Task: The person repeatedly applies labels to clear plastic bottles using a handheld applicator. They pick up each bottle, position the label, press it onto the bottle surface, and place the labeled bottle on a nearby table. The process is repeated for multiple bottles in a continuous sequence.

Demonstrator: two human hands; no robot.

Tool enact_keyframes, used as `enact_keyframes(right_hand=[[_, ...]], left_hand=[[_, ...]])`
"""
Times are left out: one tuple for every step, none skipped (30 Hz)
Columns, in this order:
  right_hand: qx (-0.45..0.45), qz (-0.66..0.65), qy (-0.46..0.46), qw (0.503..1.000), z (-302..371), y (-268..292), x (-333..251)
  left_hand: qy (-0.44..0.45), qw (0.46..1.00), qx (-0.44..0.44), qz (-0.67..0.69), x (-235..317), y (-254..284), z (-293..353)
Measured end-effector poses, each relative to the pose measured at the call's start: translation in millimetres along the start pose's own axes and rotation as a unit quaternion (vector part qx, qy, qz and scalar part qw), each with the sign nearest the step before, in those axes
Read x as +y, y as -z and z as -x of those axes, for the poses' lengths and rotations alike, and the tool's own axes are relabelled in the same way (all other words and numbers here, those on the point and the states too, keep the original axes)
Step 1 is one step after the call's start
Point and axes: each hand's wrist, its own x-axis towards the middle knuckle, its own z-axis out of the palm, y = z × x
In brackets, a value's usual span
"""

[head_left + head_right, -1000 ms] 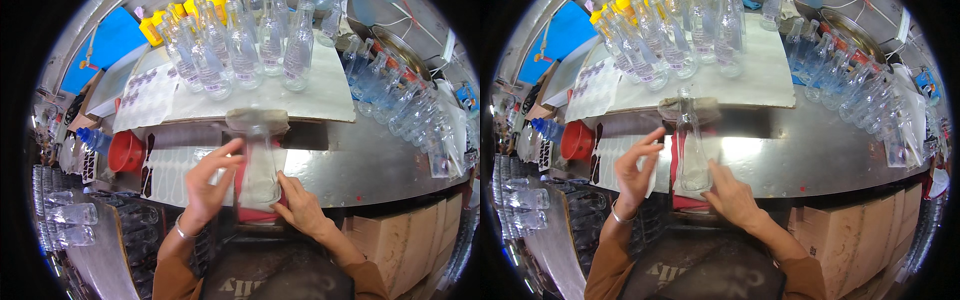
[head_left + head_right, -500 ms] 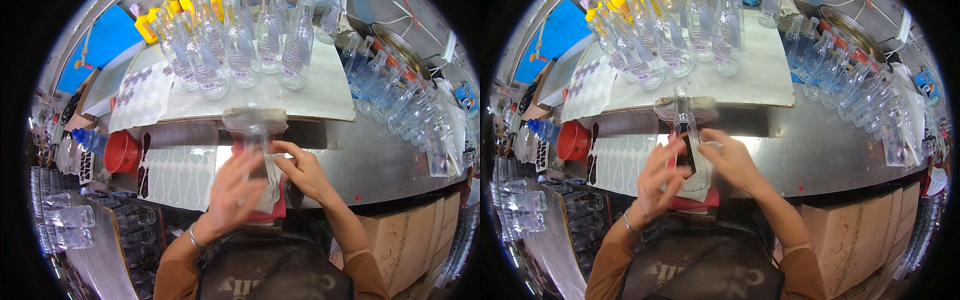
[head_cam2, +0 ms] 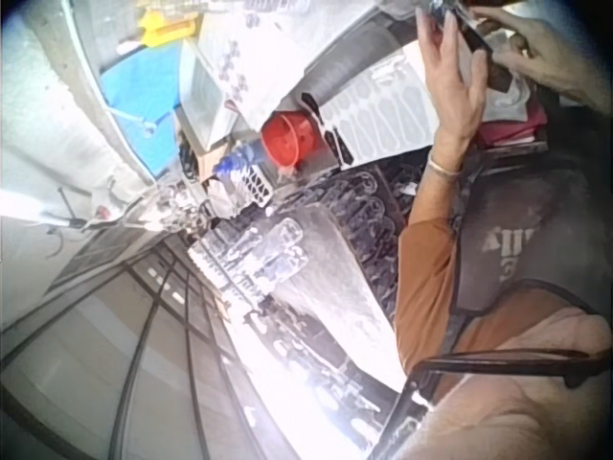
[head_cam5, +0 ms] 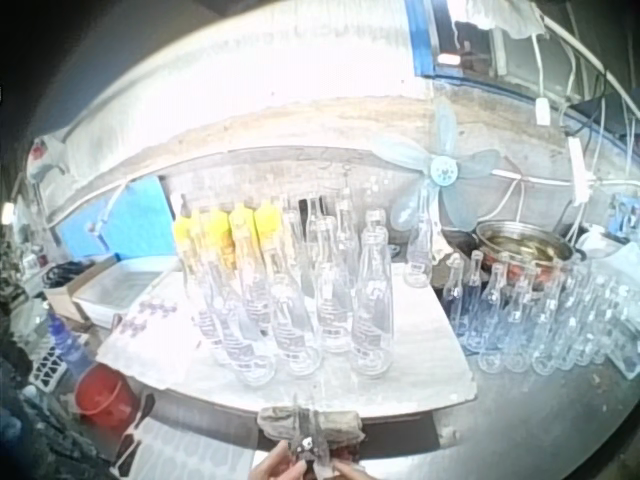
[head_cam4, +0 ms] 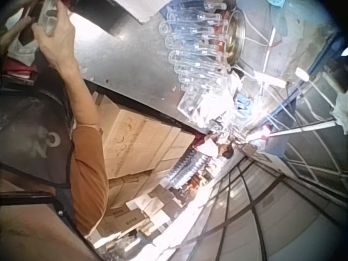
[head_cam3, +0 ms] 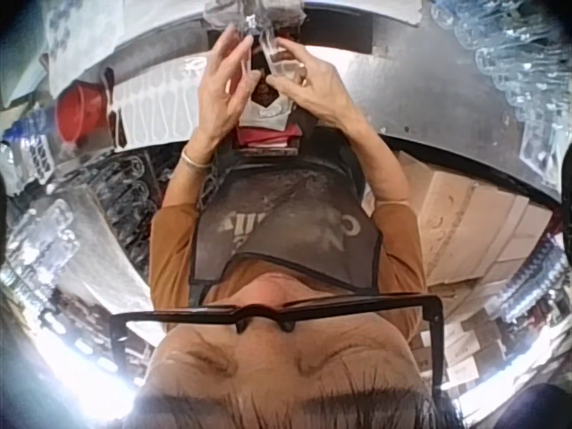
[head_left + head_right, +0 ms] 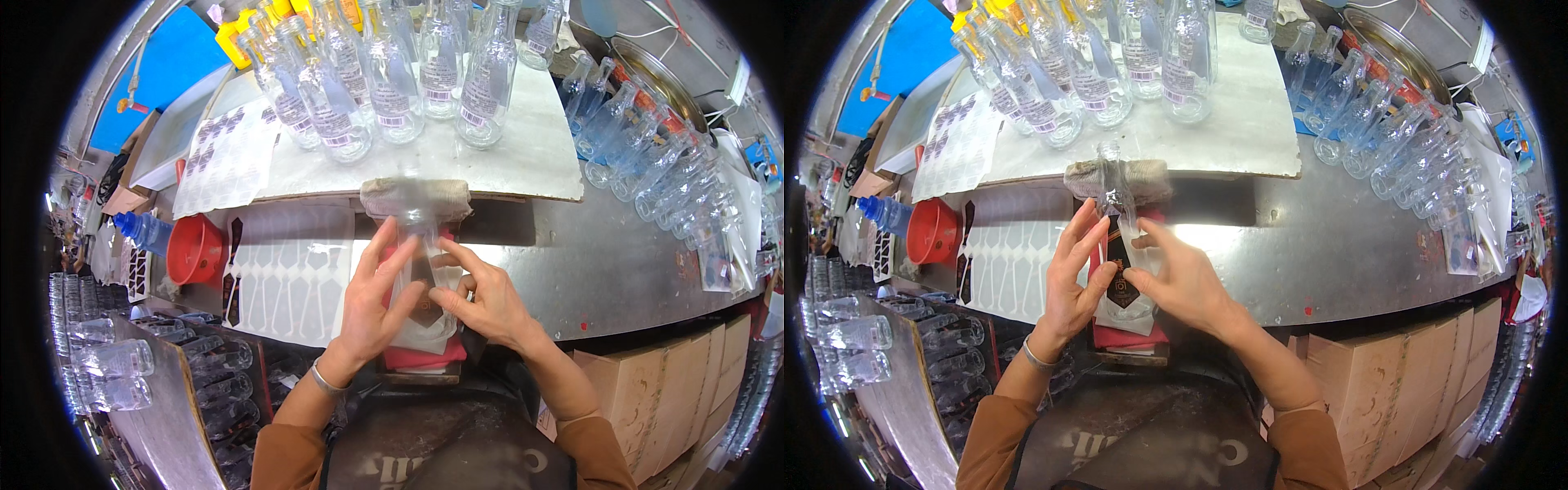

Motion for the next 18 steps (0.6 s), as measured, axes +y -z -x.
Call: enact_keyframes(right_hand=[[0.003,0.001,0.01,1.0,0.1,-0.6,1.9],[0.003,-0.001,0.009,1.0,0.0,-0.6,1.9],[0.003,-0.004,0.007,1.0,-0.2,-0.9,1.8],[0.003,-0.006,0.005,1.0,-0.5,-1.1,1.5],[0.003,-0.005,0.004,1.0,-1.0,-1.0,0.8],[0.003,-0.004,0.003,1.0,-1.3,-0.7,-0.1],[0.002,-0.002,0.001,1.0,-1.6,-0.7,-0.2],[0.004,-0.005,0.001,1.0,-1.7,-0.9,0.5],[0.005,-0.008,0.002,1.0,-2.0,-0.9,1.0],[0.006,-0.01,0.002,1.0,-2.1,-0.9,1.4],[0.006,-0.013,0.001,1.0,-2.2,-1.0,1.4],[0.006,-0.016,0.0,1.0,-2.2,-0.9,1.1],[0.006,-0.019,-0.001,1.0,-2.3,-0.8,0.8],[0.005,-0.017,-0.001,1.0,-2.3,-0.5,0.4],[0.005,-0.014,-0.002,1.0,-2.0,-0.2,0.0],[0.005,-0.011,-0.002,1.0,-1.9,0.1,-0.1],[0.0,-0.017,0.0,1.0,-2.4,0.2,1.1],[-0.005,-0.022,0.0,1.0,-1.7,0.3,3.5]], left_hand=[[0.004,1.0,-0.001,-0.002,0.0,-0.3,-1.8],[0.009,1.0,-0.003,-0.003,0.0,-1.1,-3.5],[0.013,1.0,-0.005,-0.005,-0.1,-1.5,-4.5],[0.014,1.0,-0.004,-0.009,-0.2,-1.6,-5.2],[0.015,1.0,-0.002,-0.012,-0.3,-1.7,-5.7],[0.016,1.0,-0.001,-0.014,-0.8,-2.3,-6.0],[0.014,1.0,-0.001,-0.017,-1.1,-2.5,-6.5],[0.013,1.0,0.0,-0.021,-1.2,-2.5,-6.9],[0.011,1.0,0.001,-0.024,-1.4,-2.6,-7.5],[0.01,1.0,0.001,-0.024,-1.8,-2.9,-7.7],[0.01,1.0,0.001,-0.023,-2.1,-3.2,-7.7],[0.01,1.0,0.001,-0.024,-2.0,-3.2,-7.9],[0.011,1.0,0.002,-0.025,-1.8,-3.1,-8.0],[0.013,1.0,0.002,-0.026,-1.5,-3.0,-8.0],[0.015,1.0,0.002,-0.027,-1.3,-3.2,-7.8],[0.012,0.999,0.004,-0.032,-1.4,-3.3,-7.8],[0.009,0.999,0.006,-0.036,-1.8,-3.5,-8.0],[0.008,0.999,0.007,-0.04,-1.7,-4.1,-6.8]])
